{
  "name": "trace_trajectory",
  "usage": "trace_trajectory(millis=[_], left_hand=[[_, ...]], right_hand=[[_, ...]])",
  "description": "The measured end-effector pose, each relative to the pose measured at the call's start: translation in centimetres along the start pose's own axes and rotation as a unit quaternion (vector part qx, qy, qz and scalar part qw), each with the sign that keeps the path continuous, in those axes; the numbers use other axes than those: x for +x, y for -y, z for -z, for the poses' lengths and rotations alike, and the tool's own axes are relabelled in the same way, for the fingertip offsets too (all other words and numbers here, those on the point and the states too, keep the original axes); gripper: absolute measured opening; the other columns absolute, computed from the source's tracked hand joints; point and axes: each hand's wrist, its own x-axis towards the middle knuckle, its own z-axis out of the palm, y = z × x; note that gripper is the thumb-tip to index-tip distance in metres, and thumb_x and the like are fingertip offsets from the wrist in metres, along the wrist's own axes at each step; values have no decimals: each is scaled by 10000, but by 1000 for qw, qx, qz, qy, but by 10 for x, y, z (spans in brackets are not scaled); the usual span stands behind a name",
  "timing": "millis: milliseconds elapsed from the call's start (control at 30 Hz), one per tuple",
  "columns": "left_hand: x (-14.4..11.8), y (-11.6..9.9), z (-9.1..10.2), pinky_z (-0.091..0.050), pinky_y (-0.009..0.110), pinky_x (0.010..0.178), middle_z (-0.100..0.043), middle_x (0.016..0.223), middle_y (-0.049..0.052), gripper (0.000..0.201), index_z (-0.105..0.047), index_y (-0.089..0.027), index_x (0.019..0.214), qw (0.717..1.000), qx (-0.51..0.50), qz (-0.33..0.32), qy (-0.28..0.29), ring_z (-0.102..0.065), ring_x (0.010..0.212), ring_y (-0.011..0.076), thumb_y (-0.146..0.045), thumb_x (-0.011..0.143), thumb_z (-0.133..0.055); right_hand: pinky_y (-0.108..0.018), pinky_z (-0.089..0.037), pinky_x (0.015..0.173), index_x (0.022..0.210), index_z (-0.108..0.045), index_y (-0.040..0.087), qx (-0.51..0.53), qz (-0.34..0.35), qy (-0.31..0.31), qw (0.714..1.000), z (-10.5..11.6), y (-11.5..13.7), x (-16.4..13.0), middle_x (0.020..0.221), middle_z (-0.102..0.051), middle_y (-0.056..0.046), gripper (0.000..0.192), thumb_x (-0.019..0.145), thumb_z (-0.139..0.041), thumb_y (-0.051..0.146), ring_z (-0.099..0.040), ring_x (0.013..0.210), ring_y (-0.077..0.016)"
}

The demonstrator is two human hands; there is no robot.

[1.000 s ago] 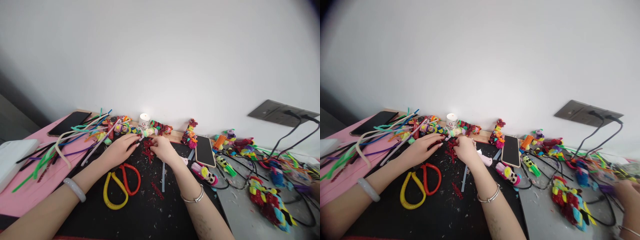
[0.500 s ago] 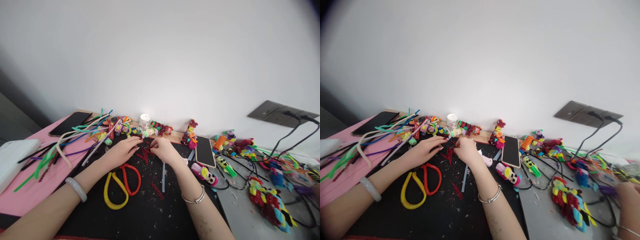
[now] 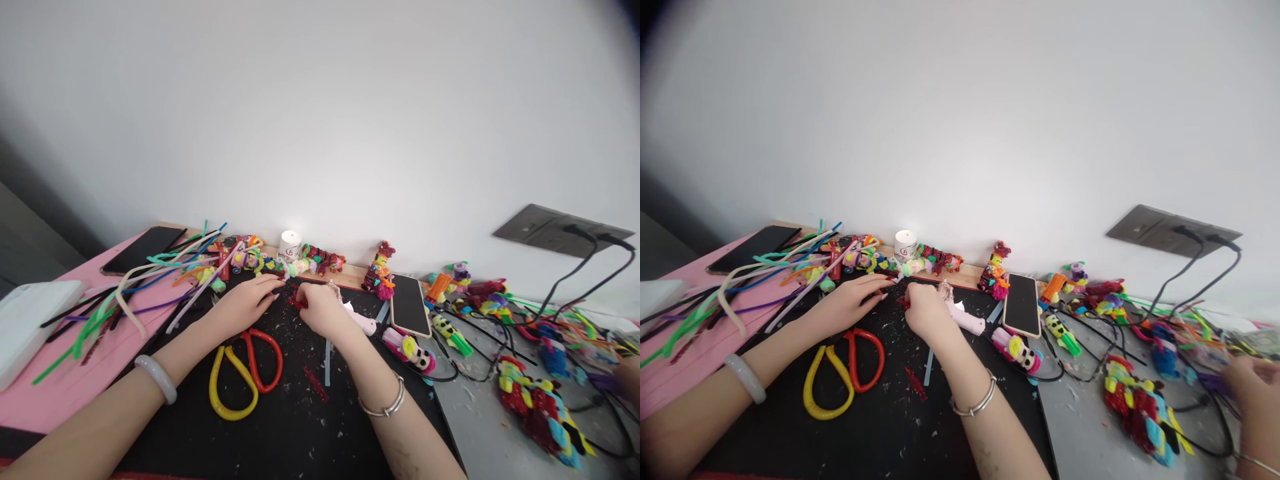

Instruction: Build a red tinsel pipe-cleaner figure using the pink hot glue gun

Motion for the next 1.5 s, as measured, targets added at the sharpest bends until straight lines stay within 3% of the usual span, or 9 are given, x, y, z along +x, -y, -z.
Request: trace_trajectory(millis=[167, 333, 633, 800, 967, 1133, 1267, 1367, 1500], left_hand=[[1, -3, 3, -441, 401, 986, -614, 1172, 96, 325, -606, -159, 1117, 1000, 3, 6, -21, -557, 1110, 234, -297, 920, -388], [1, -3, 2, -442, 401, 986, -619, 1167, 95, 323, -614, -169, 1106, 1000, 4, 4, -30, -563, 1104, 232, -313, 921, -393], [0, -4, 1, -444, 401, 980, -626, 1144, 98, 317, -615, -159, 1109, 1000, -4, 5, -30, -570, 1082, 231, -293, 915, -404], [1, -4, 2, -441, 400, 981, -621, 1147, 98, 317, -614, -156, 1112, 999, -9, 0, -34, -568, 1079, 223, -279, 916, -397], [1, -3, 1, -448, 396, 971, -618, 1148, 94, 319, -609, -165, 1116, 999, -10, 0, -34, -569, 1077, 222, -277, 920, -384], [1, -1, 1, -448, 392, 971, -619, 1148, 90, 323, -611, -176, 1117, 999, -11, 0, -38, -570, 1077, 223, -291, 920, -382], [1, -1, 1, -452, 399, 969, -627, 1144, 90, 332, -622, -178, 1106, 999, -15, 2, -41, -572, 1081, 232, -318, 918, -387], [1, -2, 2, -448, 404, 974, -631, 1140, 96, 335, -626, -170, 1100, 999, -15, 3, -39, -571, 1084, 233, -324, 916, -393], [1, -4, 2, -447, 407, 974, -634, 1137, 109, 343, -628, -153, 1094, 999, -10, 5, -34, -571, 1083, 239, -325, 918, -389]], right_hand=[[-225, -413, 659, 895, -589, 178, 44, -3, -56, 997, 22, -11, 3, 822, -655, -17, 247, 701, -501, 53, -585, 724, -137], [-223, -437, 668, 886, -586, 182, 112, -17, -138, 984, 20, -14, 8, 826, -662, -10, 227, 715, -490, 70, -600, 718, -135], [-307, -427, 821, 960, -634, 150, 52, -39, -124, 990, -7, -9, 15, 939, -671, -104, 193, 784, -556, 164, -613, 898, -221], [-292, -424, 852, 940, -673, 181, 48, -20, -111, 992, 0, -12, 14, 951, -697, -96, 224, 861, -466, 152, -629, 939, -214], [-252, -431, 855, 1078, -610, 200, 49, -13, -122, 991, 3, -18, 16, 987, -705, -49, 343, 829, -449, 29, -634, 958, -170], [-256, -438, 826, 1017, -611, 169, 29, -19, -123, 992, 12, -18, 16, 987, -695, -64, 259, 837, -457, 65, -630, 920, -160], [-273, -456, 699, 725, -677, 170, -5, -5, -41, 999, 32, -12, 2, 722, -703, -57, 117, 777, -573, 152, -643, 709, -183], [-264, -461, 619, 498, -649, 188, -23, 31, 64, 997, 42, 4, -17, 525, -653, -24, 129, 549, -744, 118, -629, 580, -188], [-318, -491, 559, 599, -694, 157, -137, 84, 235, 959, 36, 34, -33, 659, -709, -124, 163, 494, -812, 198, -669, 629, -270]])
